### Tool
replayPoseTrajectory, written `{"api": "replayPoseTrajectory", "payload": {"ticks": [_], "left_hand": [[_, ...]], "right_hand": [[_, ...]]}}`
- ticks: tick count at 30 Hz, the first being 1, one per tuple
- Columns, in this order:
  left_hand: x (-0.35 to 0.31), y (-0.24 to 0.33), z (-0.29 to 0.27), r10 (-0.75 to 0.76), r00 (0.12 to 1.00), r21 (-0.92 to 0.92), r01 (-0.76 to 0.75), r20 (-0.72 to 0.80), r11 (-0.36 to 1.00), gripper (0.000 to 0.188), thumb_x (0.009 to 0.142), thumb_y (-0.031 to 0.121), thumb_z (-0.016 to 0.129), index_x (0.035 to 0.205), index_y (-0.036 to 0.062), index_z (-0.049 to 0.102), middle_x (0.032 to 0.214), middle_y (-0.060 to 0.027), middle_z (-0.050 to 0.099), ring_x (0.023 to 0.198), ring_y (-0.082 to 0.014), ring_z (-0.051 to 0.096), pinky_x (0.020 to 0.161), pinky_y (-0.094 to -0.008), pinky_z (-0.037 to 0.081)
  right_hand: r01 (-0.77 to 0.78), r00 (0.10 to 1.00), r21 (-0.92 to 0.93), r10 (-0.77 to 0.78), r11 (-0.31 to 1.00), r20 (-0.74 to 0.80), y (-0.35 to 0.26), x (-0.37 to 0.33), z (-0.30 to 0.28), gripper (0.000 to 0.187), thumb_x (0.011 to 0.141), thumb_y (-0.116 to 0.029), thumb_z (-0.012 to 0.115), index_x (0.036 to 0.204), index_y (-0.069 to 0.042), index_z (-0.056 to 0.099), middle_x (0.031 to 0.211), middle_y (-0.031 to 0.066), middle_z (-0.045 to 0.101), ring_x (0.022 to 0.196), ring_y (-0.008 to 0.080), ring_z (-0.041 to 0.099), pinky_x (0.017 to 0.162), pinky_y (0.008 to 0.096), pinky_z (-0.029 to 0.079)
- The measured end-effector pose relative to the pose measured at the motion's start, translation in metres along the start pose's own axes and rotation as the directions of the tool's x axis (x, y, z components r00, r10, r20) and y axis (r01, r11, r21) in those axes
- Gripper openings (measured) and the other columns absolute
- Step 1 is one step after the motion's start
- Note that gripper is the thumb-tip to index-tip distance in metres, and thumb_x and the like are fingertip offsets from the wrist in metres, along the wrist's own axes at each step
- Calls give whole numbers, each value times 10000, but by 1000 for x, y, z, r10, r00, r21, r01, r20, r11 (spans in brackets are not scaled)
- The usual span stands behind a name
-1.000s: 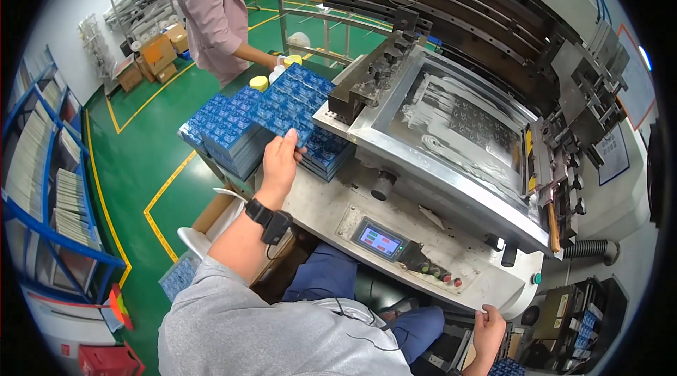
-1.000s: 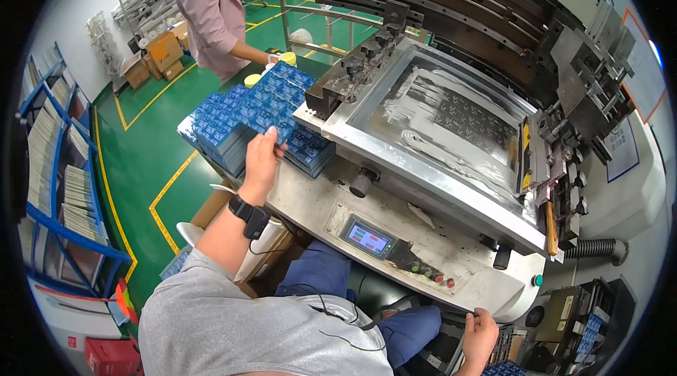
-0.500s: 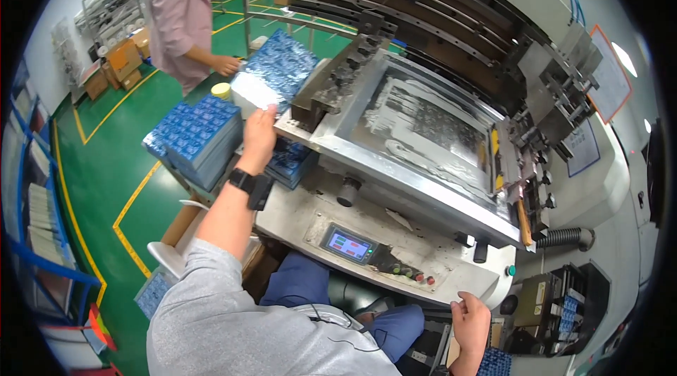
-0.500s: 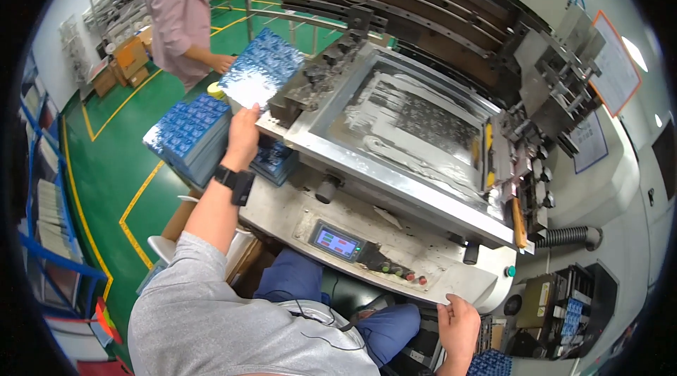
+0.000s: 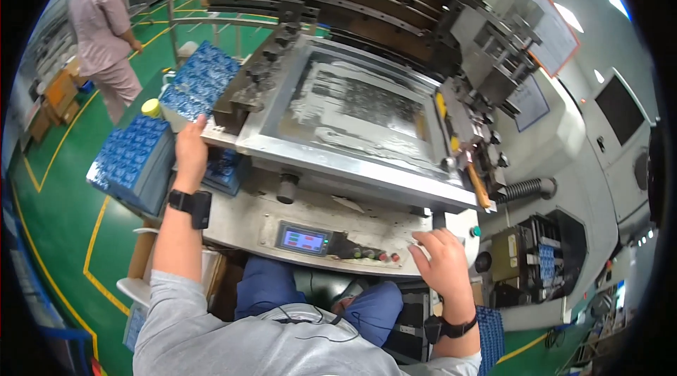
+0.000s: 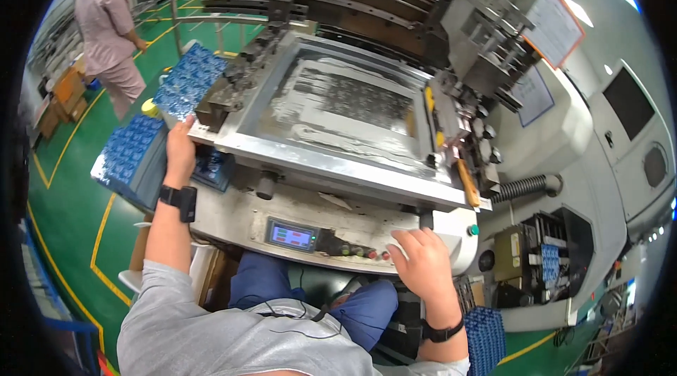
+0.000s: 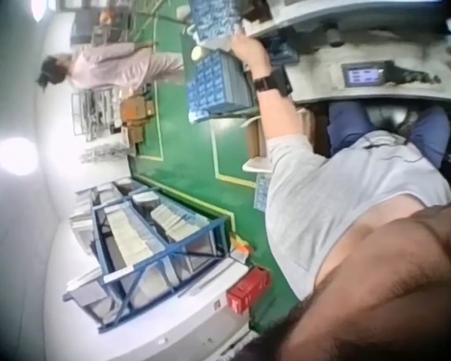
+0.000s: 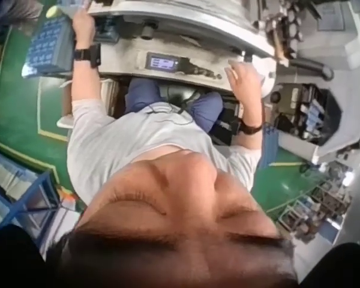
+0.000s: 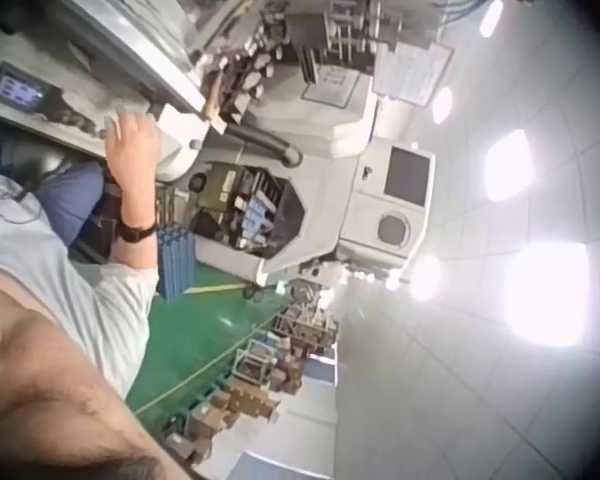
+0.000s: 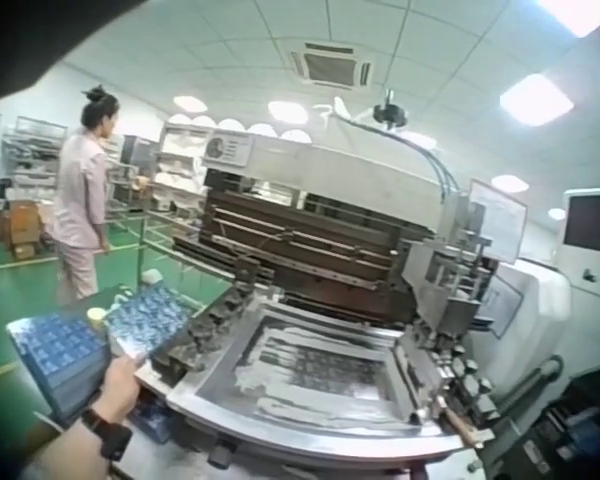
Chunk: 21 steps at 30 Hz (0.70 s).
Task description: The person picks up a circuit board from a stack, places it onto the machine bed, and presses a button to start the cycle. Once the machine finishes, they remove the board, place it into a tray, and repeat the process.
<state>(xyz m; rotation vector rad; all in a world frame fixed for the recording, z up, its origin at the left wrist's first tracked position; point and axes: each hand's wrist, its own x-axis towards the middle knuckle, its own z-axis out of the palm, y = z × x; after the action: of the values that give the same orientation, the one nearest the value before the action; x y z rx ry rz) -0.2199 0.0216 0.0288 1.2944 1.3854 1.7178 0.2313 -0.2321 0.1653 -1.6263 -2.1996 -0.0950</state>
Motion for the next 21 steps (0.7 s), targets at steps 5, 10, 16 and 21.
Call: {"api": "replayPoseTrajectory", "payload": {"ticks": [5, 10, 16, 21], "left_hand": [[2, -3, 7, -32, 999, -132, 34, 19, 991, 401, 1031, 318, 536, 842, -25, 625, 804, -7, 618, 745, -87, 495, 704, -268, 420], [3, -12, 8, -29, 1000, -144, 30, 8, 989, 420, 1032, 344, 535, 815, -7, 611, 782, 5, 597, 727, -80, 475, 688, -262, 411], [-4, -47, 11, -39, 999, -161, 40, 7, 986, 427, 1030, 368, 536, 811, 6, 595, 768, 3, 583, 718, -76, 463, 669, -263, 402], [-18, -76, 13, -53, 998, -171, 56, 24, 984, 422, 1025, 384, 542, 829, 15, 599, 757, -5, 586, 705, -76, 475, 652, -255, 400]], "right_hand": [[81, 997, -33, -81, 996, -7, -6, 18, -7, 193, 773, -104, 756, 937, -26, 692, 807, 110, 651, 770, 311, 610, 695, 403, 502], [110, 994, -35, -110, 993, 8, -8, 26, -7, 199, 777, -115, 751, 947, -29, 693, 838, 121, 658, 814, 317, 615, 735, 404, 504], [112, 994, -35, -112, 993, 15, -2, 18, 24, 199, 773, -104, 749, 949, -29, 694, 871, 120, 667, 839, 318, 616, 756, 403, 508], [126, 986, -77, -133, 989, -96, 20, 22, 59, 180, 775, -77, 737, 941, -24, 693, 889, 120, 669, 873, 330, 610, 776, 412, 506]]}}
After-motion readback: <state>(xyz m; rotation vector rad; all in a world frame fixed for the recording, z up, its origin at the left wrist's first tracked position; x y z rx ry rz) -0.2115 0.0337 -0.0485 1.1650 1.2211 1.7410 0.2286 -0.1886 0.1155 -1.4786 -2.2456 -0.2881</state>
